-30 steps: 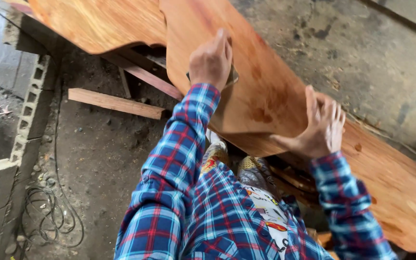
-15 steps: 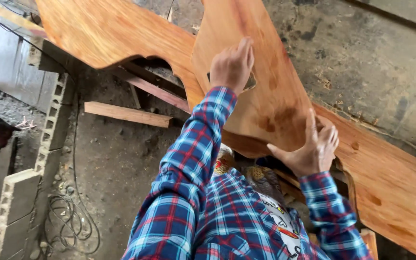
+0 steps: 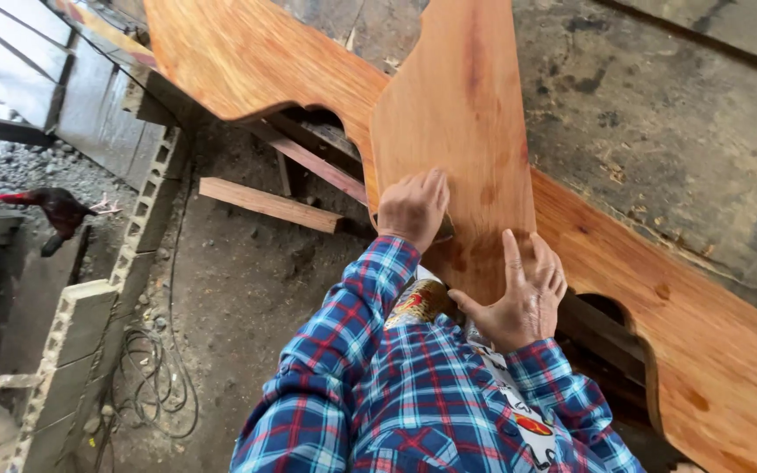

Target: The person sands a large, irregularly shaped wooden board using a sanding block. They work on both the flat surfaces and the curved edges, flipping the board over to sand the other side. The person also briefly handles a smaller wooden piece before returning to the larger board.

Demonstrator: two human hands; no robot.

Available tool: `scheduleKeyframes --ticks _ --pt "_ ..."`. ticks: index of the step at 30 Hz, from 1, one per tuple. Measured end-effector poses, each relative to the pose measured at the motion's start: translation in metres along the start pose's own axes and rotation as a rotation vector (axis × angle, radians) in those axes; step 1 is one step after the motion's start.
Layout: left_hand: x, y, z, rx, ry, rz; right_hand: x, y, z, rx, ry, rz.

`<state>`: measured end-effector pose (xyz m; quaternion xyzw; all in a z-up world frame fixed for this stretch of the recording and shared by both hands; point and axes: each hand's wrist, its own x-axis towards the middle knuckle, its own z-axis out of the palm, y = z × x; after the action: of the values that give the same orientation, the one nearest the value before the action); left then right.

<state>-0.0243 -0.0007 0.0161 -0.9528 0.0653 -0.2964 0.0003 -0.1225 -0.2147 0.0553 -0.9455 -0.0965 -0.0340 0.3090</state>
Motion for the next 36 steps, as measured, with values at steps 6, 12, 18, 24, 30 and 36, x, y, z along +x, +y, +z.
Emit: scheduleKeyframes --ticks 6,12,18,24,30,36 --pt "0.049 -0.024 0.075 -0.025 0.076 -0.093 0.016 -0.017 -0.01 -0.155 -0.036 -0.103" --pt "0.161 -0.05 0.146 -0.126 -0.027 -0.154 0.061 -0.028 -0.003 -0.137 -0.154 0.042" --pt "0.186 -0.05 0.168 -0.171 0.004 -0.077 0.077 -0.05 0.014 -0.129 -0.058 0.107" --pt "0.169 -0.049 0.149 -0.208 0.053 -0.145 0.077 -0.05 0.018 -0.172 -0.089 0.137" --pt "0.109 -0.034 0.104 -0.059 0.042 -0.247 0.073 -0.051 0.013 -0.143 -0.135 0.095" --pt "0.047 -0.002 0.017 -0.132 -0.113 -0.267 0.056 -0.029 -0.005 -0.127 -0.17 0.029"
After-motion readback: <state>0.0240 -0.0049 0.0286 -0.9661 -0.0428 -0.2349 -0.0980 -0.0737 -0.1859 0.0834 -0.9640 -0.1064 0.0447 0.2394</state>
